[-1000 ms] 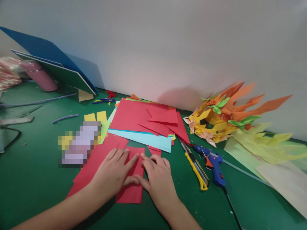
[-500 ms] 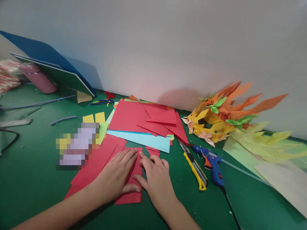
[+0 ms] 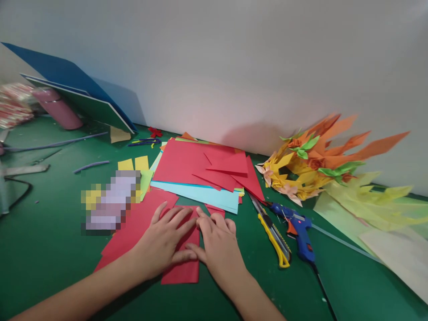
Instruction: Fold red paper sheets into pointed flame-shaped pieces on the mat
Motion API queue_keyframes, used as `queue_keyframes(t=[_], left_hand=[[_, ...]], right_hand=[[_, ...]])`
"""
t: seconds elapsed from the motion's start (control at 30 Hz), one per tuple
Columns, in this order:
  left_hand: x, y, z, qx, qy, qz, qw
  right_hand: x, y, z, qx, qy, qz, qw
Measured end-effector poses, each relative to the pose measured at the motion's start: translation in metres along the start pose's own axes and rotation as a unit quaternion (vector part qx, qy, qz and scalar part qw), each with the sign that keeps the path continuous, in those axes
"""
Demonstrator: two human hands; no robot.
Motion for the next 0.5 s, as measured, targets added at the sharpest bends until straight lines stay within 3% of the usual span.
queue_keyframes(t=[0.27,0.5], left_hand=[[0.002,-0.001,0.002,0.016,0.019,0.007,1.000],[0.001,-0.005,-0.011,0.030,0.076,-0.002,0.997]], right_hand=[[0.003,0.001,-0.003,0.028,-0.014,0.018,0.999],[0.001,0.002,-0.008,0.053,0.041,0.009,0.998]])
Point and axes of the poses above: each hand's wrist, its own y-axis away from the middle knuckle, its own x-axis out of the back of the hand, z = x × y, the point moved 3 cm from there along -y, towards the middle knuckle, and after that the axes turned 14 degrees about -y, right-handed, at the moved point
